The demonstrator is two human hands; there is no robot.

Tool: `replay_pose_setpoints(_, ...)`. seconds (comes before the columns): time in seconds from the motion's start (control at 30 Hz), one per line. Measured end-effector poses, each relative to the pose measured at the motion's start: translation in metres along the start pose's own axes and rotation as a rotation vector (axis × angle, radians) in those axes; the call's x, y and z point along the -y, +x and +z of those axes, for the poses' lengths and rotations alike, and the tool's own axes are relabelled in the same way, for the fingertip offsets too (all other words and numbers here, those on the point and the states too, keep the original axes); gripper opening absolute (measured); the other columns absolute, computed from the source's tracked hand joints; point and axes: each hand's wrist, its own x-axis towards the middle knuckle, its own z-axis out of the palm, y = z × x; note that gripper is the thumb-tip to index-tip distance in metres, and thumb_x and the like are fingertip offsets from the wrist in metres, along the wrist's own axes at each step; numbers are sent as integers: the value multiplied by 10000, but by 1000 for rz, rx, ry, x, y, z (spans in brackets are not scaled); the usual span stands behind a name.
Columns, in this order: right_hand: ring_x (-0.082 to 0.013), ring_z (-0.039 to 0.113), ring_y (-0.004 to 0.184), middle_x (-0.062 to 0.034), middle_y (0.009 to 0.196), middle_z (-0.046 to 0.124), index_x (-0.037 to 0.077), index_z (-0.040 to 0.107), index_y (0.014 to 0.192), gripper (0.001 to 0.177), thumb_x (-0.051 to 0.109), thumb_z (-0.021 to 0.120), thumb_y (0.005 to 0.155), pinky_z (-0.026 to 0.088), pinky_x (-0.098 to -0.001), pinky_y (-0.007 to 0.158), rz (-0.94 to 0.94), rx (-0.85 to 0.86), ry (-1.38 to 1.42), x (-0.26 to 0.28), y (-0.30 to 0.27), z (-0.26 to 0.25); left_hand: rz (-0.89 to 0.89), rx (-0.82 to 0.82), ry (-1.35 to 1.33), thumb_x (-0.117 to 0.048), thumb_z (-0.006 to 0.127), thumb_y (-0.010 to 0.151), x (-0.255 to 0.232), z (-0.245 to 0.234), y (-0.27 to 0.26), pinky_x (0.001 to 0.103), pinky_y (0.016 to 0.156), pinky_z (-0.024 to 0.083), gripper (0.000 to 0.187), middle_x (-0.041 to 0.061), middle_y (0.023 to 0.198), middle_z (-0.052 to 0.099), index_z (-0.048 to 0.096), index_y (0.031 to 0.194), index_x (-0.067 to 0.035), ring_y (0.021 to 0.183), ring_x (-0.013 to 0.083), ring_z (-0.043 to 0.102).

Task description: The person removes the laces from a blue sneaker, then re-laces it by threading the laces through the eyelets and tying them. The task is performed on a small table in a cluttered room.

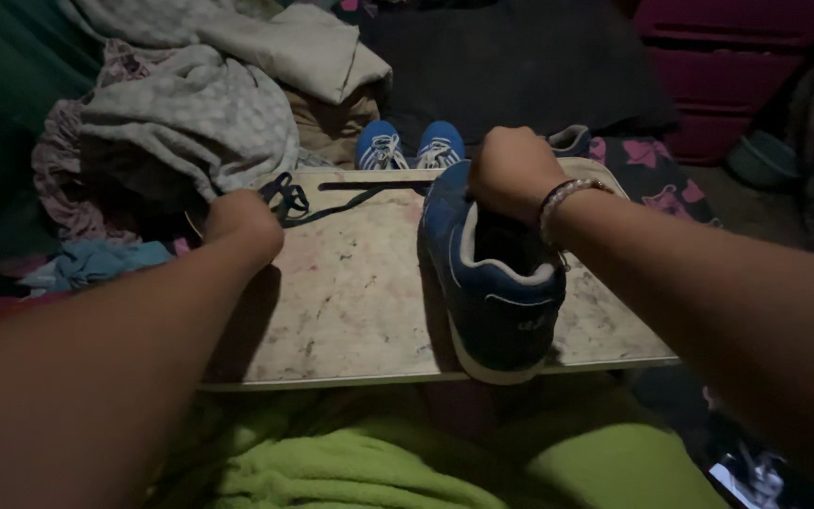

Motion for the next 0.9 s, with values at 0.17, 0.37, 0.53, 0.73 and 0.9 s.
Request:
replay_pose_setpoints(0.17, -348, 743, 918, -190, 995, 754, 124, 812, 981, 193, 251, 815, 836, 572, -413, 878, 4, -34, 62, -9, 2, 6, 28, -49, -27, -90, 654, 879, -4, 2, -1, 481, 910, 557, 232, 213, 1120, 719, 784, 1071, -100, 1050, 403, 697)
replay_pose_setpoints(0.37, -288, 771, 941, -187, 1044, 778, 56, 788, 1049, 264, 267, 764, 892, 599, -381, 865, 148, 122, 256, -13, 7, 8, 162, -155, -48, -125, 735, 853, 0, 2, 7, 480, 839, 579, 175, 269, 1025, 723, 765, 956, 12, 985, 425, 711)
replay_pose_setpoints(0.53, -358, 689, 1143, -249, 1280, 676, -35, 684, 1255, 487, 345, 693, 950, 566, -471, 951, 307, 272, 539, -11, 5, 9, 376, -443, -296, -170, 802, 794, -61, -21, 34, 459, 761, 550, 165, 201, 845, 720, 797, 892, -37, 816, 364, 694)
replay_pose_setpoints(0.73, -493, 547, 1330, -316, 1440, 547, -50, 557, 1406, 662, 305, 701, 865, 455, -694, 1061, 413, 470, 739, -14, 1, -2, 416, 163, -650, -142, 751, 861, -140, -50, 27, 340, 675, 602, 190, 119, 897, 788, 797, 1032, -75, 743, 188, 746)
replay_pose_setpoints(0.9, -474, 347, 1469, -274, 1572, 364, -3, 444, 1467, 765, 348, 754, 862, 335, -720, 1121, 373, 510, 713, -12, -4, -8, 530, 60, 297, -202, 803, 842, -180, -78, 20, 456, 751, 561, 267, 161, 1064, 725, 792, 1086, -95, 922, 319, 690)
